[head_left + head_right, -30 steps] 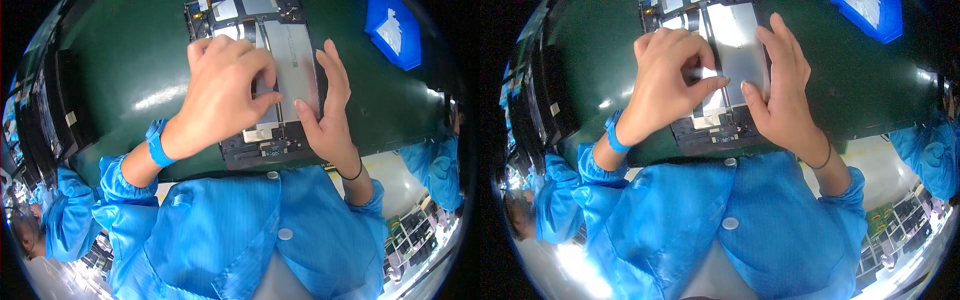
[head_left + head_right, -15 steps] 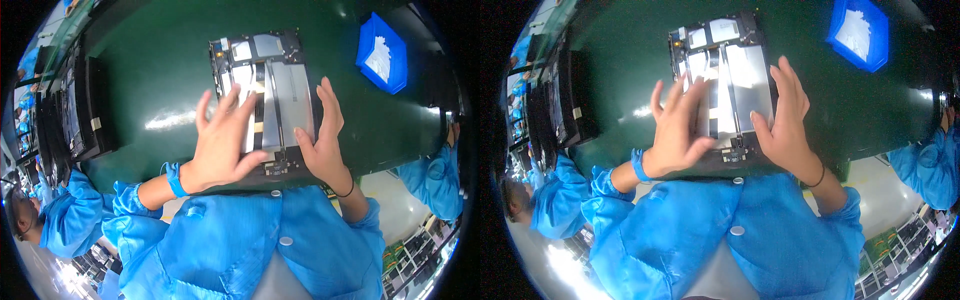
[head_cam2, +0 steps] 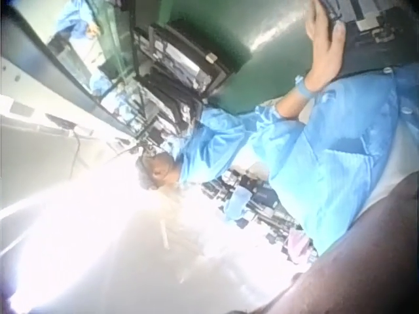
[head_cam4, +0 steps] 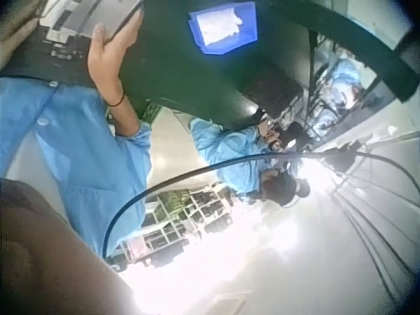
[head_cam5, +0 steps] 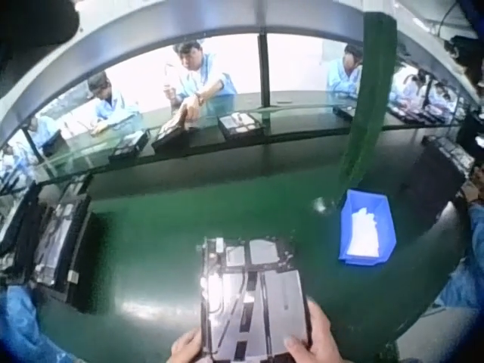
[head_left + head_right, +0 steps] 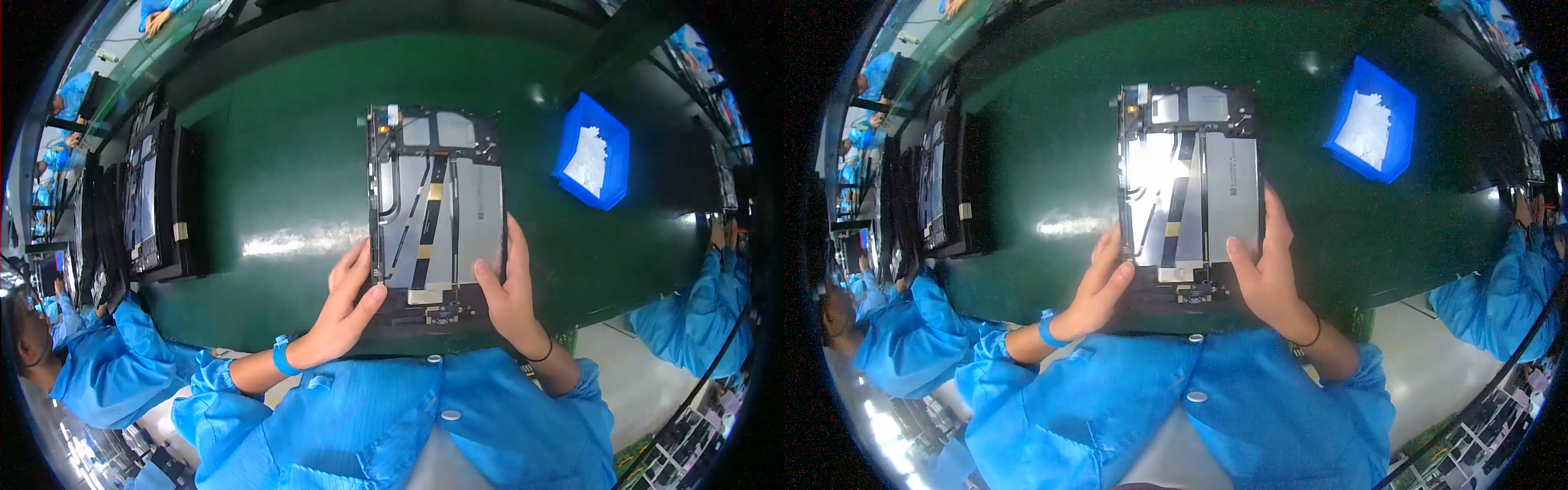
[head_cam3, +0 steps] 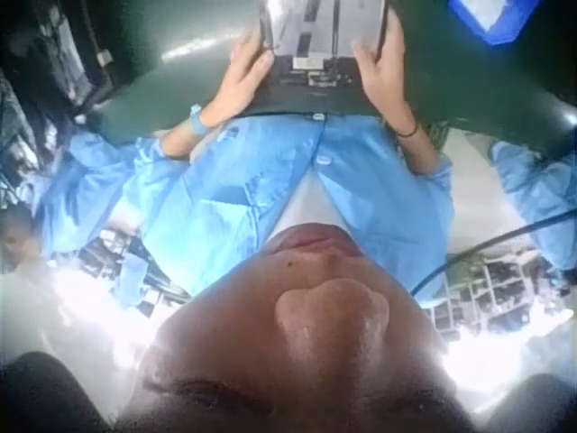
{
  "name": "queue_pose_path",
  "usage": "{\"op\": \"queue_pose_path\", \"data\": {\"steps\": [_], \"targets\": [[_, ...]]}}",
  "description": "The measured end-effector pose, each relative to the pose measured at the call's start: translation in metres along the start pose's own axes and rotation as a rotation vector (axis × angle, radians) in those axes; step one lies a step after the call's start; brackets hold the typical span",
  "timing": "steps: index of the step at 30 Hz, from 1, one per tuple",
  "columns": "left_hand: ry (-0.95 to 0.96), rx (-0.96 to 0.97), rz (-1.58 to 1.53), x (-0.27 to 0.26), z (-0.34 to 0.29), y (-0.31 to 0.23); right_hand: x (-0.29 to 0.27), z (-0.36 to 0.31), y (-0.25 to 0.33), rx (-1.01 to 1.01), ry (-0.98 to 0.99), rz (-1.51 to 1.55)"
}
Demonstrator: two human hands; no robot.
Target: The person attaches ribbon cables and adhesive strips to electronic device assemblies by hand and places the devices onto the conveyor belt.
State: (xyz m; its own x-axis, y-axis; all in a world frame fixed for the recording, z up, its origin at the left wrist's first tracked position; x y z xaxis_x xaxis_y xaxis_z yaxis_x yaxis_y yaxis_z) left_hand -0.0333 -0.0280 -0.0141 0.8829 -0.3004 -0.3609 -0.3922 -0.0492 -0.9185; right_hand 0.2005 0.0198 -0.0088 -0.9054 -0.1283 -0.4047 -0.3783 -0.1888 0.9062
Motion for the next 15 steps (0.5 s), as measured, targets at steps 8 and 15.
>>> {"op": "queue_pose_path", "data": {"steps": [8,15], "targets": [[0.108,-0.178,-0.997,-0.022,0.055,-0.048,-0.012,0.052,0.011,-0.012,-0.140,0.581],[0.005,-0.296,-0.951,-0.065,0.145,-0.038,-0.012,0.103,-0.014,0.216,-0.157,0.852]]}}
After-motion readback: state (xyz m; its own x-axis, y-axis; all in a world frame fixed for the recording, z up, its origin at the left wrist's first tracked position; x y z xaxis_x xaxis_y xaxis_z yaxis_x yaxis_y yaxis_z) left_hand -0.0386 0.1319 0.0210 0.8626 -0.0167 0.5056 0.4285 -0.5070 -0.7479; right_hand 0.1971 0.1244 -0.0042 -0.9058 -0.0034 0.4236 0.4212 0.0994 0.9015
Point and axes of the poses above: each hand's wrist, its own z-axis towards the middle knuckle, its own x-axis out of the palm, y = z × x, the point moved 5 cm from there along z, towards the middle knuckle, and after that the axes turned 1 degree about -z, right-handed, at the moved point
